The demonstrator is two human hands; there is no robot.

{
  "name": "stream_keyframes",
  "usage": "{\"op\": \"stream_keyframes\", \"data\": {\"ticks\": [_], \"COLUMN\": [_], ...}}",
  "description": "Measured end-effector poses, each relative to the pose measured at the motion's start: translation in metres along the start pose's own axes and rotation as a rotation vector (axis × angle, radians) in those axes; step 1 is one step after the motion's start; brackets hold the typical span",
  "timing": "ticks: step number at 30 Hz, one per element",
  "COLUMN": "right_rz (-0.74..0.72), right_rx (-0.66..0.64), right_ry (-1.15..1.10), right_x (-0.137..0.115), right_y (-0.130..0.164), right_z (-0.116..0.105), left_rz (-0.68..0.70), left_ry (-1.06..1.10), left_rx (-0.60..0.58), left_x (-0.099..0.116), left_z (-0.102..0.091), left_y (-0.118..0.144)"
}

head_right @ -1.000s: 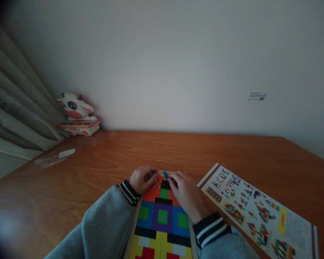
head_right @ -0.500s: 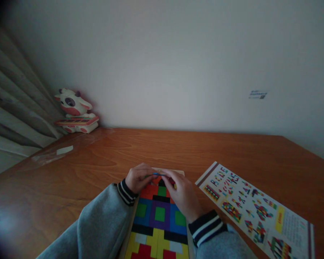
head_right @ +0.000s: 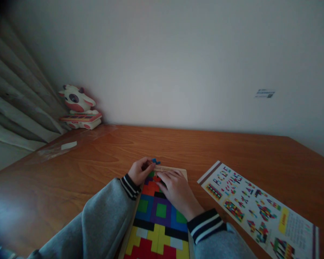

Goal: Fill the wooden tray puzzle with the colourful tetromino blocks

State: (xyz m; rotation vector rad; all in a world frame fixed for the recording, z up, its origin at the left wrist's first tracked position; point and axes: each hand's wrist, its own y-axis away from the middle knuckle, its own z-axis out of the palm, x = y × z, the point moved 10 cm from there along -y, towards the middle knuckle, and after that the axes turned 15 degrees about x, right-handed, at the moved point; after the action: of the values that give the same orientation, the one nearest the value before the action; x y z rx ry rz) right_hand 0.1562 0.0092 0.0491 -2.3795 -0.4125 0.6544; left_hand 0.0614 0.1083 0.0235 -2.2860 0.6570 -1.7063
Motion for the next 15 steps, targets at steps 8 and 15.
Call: {"op": "stream_keyframes", "data": {"ticks": [8, 15], "right_rz": [0.088, 0.489], "right_rx": [0.138, 0.288], "right_ry": [-0.054, -0.339], "right_x": [0.020, 0.060], "right_y": [0.000, 0.009], "right_z": [-0.012, -0.019], "left_rz": [0.081, 0.075], "left_ry": [-0.064, 0.290], "left_rx": [0.058, -0.131], "left_x": [0.007, 0.019], "left_z": [-0.006, 0.009], "left_y": [-0.001, 0.007]}}
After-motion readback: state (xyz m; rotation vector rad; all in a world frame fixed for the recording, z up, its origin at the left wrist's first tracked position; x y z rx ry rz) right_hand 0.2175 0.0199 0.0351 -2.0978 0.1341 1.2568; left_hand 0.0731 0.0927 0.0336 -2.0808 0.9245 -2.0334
